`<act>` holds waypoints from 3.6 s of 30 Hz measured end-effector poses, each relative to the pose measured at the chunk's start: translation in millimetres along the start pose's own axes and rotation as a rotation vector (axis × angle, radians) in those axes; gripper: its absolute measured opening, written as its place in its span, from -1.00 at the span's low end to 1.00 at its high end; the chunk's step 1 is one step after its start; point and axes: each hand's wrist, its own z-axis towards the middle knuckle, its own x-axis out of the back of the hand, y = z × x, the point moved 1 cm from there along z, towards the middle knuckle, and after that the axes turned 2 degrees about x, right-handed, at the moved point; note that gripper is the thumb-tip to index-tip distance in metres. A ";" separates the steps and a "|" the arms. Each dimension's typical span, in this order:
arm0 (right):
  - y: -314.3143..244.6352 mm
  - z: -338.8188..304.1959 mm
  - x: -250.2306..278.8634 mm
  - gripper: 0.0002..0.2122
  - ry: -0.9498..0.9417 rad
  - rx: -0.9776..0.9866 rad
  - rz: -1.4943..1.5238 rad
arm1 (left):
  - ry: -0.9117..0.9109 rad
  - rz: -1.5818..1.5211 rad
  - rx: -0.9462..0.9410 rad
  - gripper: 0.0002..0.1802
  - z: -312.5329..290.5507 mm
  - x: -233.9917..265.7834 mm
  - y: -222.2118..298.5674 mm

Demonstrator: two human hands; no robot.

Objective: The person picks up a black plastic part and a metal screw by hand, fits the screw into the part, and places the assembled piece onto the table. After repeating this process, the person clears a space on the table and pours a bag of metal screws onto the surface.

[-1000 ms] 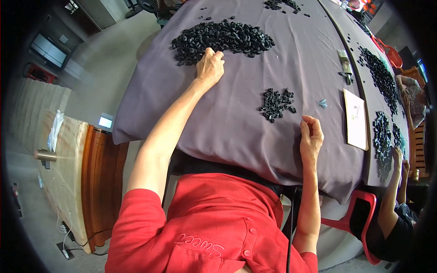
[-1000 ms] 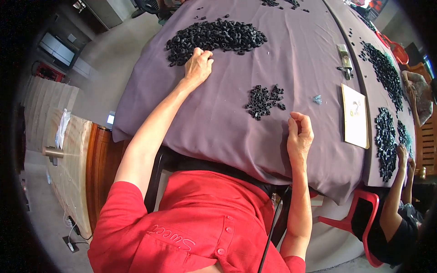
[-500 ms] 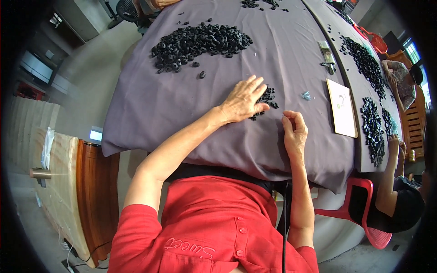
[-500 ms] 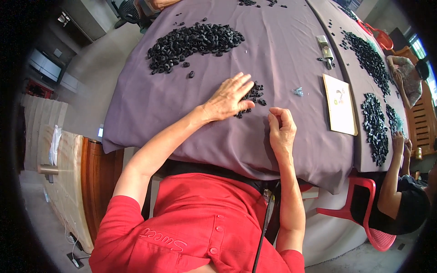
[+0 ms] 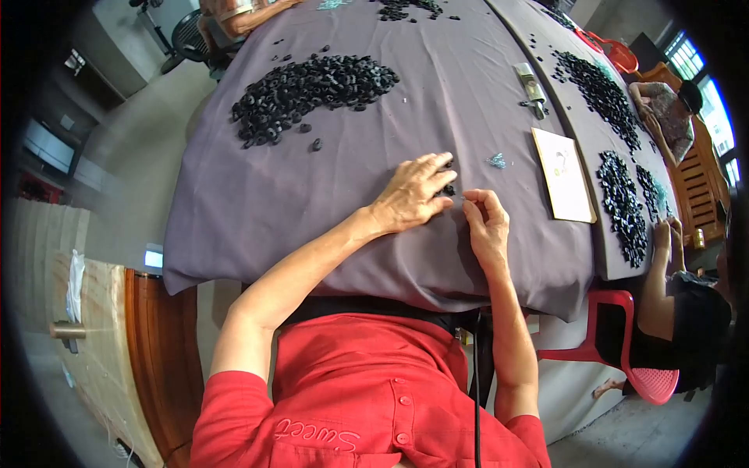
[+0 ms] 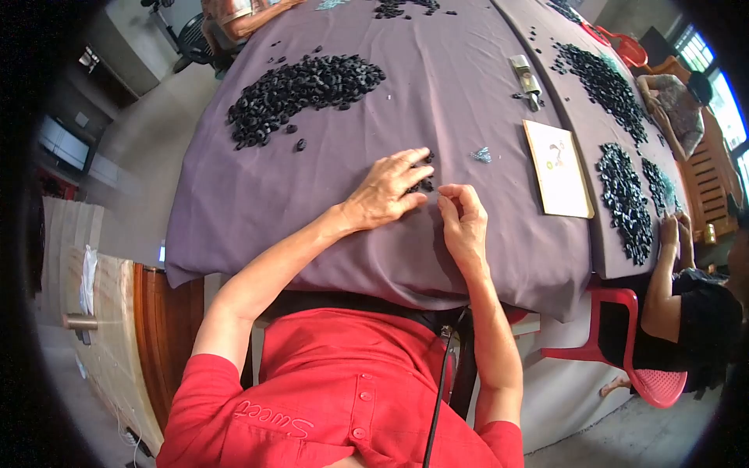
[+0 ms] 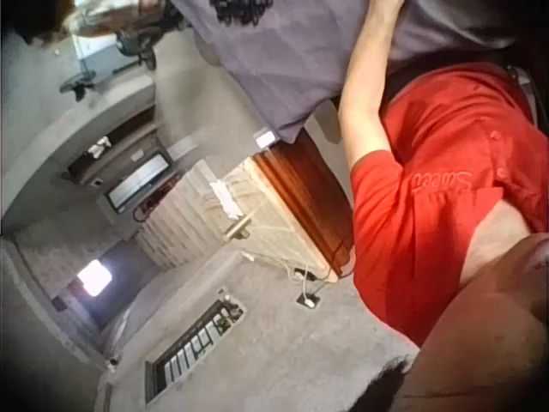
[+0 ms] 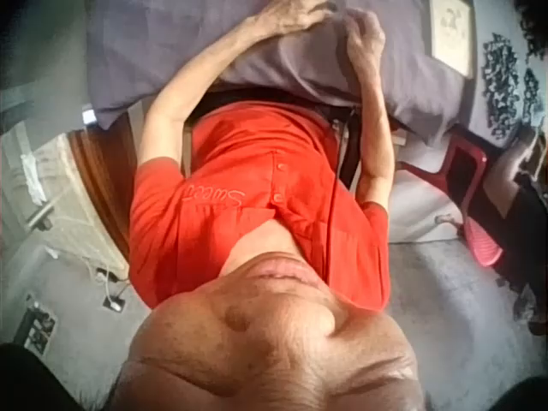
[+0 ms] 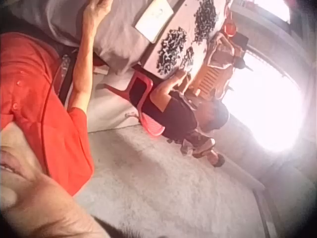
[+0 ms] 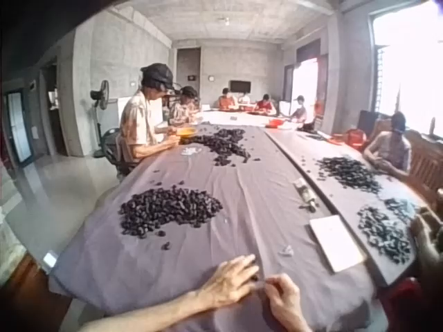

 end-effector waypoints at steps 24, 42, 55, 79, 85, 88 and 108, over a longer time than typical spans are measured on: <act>36.0 47.5 70.6 -0.92 0.041 0.330 -0.883 | 0.379 0.300 0.226 -0.69 -38.9 80.6 -79.6; -9.7 8.8 -15.0 -0.62 -0.172 0.423 -0.683 | 0.178 0.627 0.645 -0.31 -77.7 129.6 -187.3; -7.4 20.5 -59.2 -0.51 -0.382 0.404 -0.796 | 0.126 0.584 0.439 -0.45 -83.9 105.0 -129.3; -27.6 14.6 -82.3 -0.55 -0.473 0.504 -0.624 | 0.112 0.675 0.107 -0.64 -6.2 89.2 -139.4; -35.8 14.5 -89.3 -0.60 -0.431 0.445 -0.657 | -0.002 0.628 -0.063 -0.61 20.4 60.2 -134.2; -35.4 12.9 -88.6 -0.65 -0.428 0.468 -0.645 | -0.050 0.726 -0.082 -0.62 29.5 60.8 -149.4; -33.0 16.4 -87.0 -0.62 -0.442 0.439 -0.719 | 0.216 0.556 -0.011 -0.73 12.2 76.4 -140.6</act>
